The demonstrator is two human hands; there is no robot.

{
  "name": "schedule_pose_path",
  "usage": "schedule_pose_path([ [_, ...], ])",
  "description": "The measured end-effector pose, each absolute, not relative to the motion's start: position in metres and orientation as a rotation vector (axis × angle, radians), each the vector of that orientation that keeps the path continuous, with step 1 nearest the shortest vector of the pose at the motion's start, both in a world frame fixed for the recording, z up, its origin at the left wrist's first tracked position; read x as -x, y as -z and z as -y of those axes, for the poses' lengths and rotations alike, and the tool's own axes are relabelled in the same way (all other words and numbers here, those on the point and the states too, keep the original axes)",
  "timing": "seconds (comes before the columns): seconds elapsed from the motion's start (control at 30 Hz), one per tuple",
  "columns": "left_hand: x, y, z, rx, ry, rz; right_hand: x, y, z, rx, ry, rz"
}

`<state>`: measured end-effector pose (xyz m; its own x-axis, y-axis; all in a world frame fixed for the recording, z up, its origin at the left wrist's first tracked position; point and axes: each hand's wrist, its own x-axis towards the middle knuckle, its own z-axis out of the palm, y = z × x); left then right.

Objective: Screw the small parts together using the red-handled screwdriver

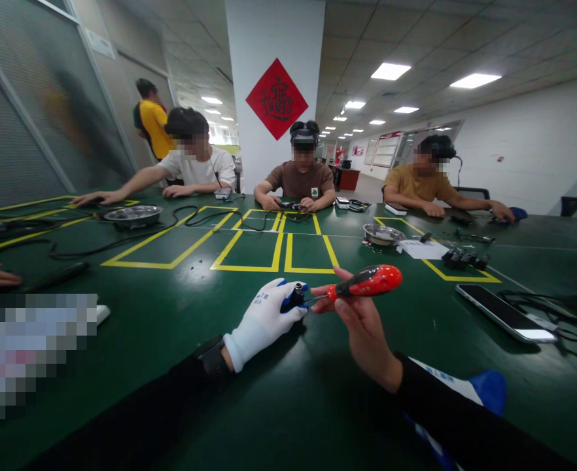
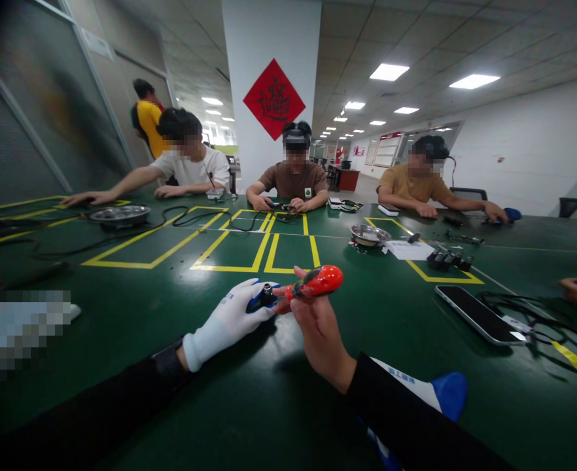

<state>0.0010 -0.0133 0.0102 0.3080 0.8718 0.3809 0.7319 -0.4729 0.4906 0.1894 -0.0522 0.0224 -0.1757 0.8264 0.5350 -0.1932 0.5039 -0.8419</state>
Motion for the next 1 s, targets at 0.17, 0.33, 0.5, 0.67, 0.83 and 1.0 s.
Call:
schedule_pose_path([
  [0.17, -0.0010, -0.0081, 0.0115, -2.358, -0.939, -1.461, -0.1920, -0.0203, 0.0478, 0.590, -1.014, 1.475],
  [0.33, -0.0008, -0.0102, 0.0125, -2.343, -0.900, -1.480, -0.1936, -0.0230, 0.0481, 0.562, -1.050, 1.477],
  [0.5, 0.0000, -0.0090, 0.0089, -2.385, -0.936, -1.422, -0.1920, -0.0228, 0.0482, 0.539, -1.035, 1.462],
  [0.67, 0.0005, -0.0077, 0.0082, -2.405, -0.962, -1.406, -0.1934, -0.0208, 0.0450, 0.526, -1.026, 1.415],
  [0.83, 0.0026, -0.0077, 0.0113, -2.402, -0.964, -1.441, -0.1950, -0.0189, 0.0450, 0.487, -1.069, 1.439],
  [1.0, 0.0036, -0.0096, 0.0133, -2.397, -0.962, -1.443, -0.1948, -0.0182, 0.0486, 0.490, -1.083, 1.464],
])
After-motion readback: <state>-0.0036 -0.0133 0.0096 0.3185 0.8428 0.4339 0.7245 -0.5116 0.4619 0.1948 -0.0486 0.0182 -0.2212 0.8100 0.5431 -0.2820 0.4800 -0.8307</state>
